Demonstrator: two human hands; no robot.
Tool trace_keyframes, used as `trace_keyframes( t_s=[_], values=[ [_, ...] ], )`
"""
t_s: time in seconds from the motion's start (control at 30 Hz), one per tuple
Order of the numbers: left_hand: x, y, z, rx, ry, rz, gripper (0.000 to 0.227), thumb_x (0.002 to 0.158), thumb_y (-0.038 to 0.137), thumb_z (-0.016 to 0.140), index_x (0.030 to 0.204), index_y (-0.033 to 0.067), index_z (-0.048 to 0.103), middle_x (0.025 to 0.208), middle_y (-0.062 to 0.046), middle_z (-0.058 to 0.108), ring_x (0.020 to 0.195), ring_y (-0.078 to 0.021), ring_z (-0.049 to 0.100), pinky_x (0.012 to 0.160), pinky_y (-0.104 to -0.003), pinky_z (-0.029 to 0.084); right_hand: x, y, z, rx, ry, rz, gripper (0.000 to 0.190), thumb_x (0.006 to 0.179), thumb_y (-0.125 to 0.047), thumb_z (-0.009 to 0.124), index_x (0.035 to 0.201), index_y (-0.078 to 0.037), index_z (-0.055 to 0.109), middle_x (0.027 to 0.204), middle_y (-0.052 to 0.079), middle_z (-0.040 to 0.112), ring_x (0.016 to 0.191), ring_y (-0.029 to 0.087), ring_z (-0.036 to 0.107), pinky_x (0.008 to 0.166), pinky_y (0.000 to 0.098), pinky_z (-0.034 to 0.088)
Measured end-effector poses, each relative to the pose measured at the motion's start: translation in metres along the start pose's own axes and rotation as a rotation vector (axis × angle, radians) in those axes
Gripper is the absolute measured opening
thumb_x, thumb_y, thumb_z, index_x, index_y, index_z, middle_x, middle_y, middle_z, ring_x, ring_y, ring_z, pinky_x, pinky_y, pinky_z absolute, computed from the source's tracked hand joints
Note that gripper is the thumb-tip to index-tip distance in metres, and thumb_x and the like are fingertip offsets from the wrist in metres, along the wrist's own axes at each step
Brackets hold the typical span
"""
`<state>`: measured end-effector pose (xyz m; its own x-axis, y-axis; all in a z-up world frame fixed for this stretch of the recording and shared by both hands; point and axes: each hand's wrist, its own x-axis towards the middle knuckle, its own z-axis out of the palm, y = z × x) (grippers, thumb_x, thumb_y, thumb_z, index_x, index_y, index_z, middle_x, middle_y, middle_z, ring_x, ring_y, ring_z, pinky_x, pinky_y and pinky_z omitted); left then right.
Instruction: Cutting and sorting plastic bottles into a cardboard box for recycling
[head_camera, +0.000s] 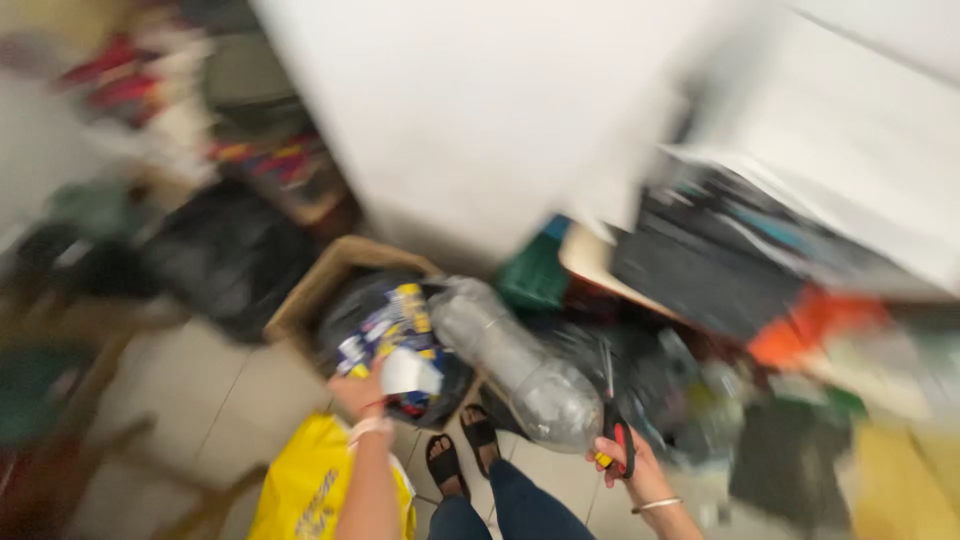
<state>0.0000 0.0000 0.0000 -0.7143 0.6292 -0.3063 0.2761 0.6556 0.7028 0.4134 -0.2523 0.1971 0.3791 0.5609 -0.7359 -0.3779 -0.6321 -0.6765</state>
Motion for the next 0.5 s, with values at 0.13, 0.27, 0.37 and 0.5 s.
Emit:
trace_keyframes(
  t_s=[0.13,0.27,0.37,0.5],
  values=[
    [0.018,-0.004,0.003,0.309,-0.281,0.102,0.119,0.054,0.069,0.099,0.141,-0.0028,0.061,0.139,-0.022,0.067,0.123,-0.0403,0.069,0.105,-0.047,0.053,-0.058,0.093,-0.114,-0.049,0.150,-0.004,0.079,0.079,-0.015,0.093,0.152,-0.012,0.065,0.087,0.015,0.068,0.072,0.028,0.077,0.043,0.0349,0.051],
    [0.030,-0.020,0.009,0.298,-0.139,0.504,0.083,0.078,0.028,0.093,0.143,-0.0096,0.057,0.134,-0.032,0.067,0.120,-0.0493,0.068,0.101,-0.055,0.054,-0.169,0.192,-0.190,0.090,0.351,0.296,0.073,0.086,-0.004,0.091,0.155,-0.014,0.068,0.095,0.018,0.062,0.066,0.031,0.064,0.048,0.0413,0.051],
    [-0.002,-0.015,0.011,0.171,-0.039,0.744,0.052,0.093,0.006,0.081,0.138,-0.0088,0.059,0.129,-0.033,0.063,0.115,-0.0518,0.065,0.100,-0.058,0.051,-0.213,0.212,-0.201,0.211,0.553,0.587,0.078,0.091,-0.024,0.082,0.164,-0.014,0.055,0.123,0.023,0.064,0.096,0.041,0.062,0.074,0.0499,0.048],
    [-0.089,-0.007,0.011,-0.025,-0.130,1.071,0.043,0.093,-0.010,0.065,0.135,-0.0119,0.061,0.127,-0.035,0.064,0.112,-0.0534,0.061,0.104,-0.058,0.047,-0.218,0.319,-0.210,0.029,0.797,0.406,0.064,0.090,-0.020,0.078,0.152,-0.007,0.066,0.142,0.017,0.073,0.098,0.038,0.080,0.056,0.0536,0.071]
  ],
)
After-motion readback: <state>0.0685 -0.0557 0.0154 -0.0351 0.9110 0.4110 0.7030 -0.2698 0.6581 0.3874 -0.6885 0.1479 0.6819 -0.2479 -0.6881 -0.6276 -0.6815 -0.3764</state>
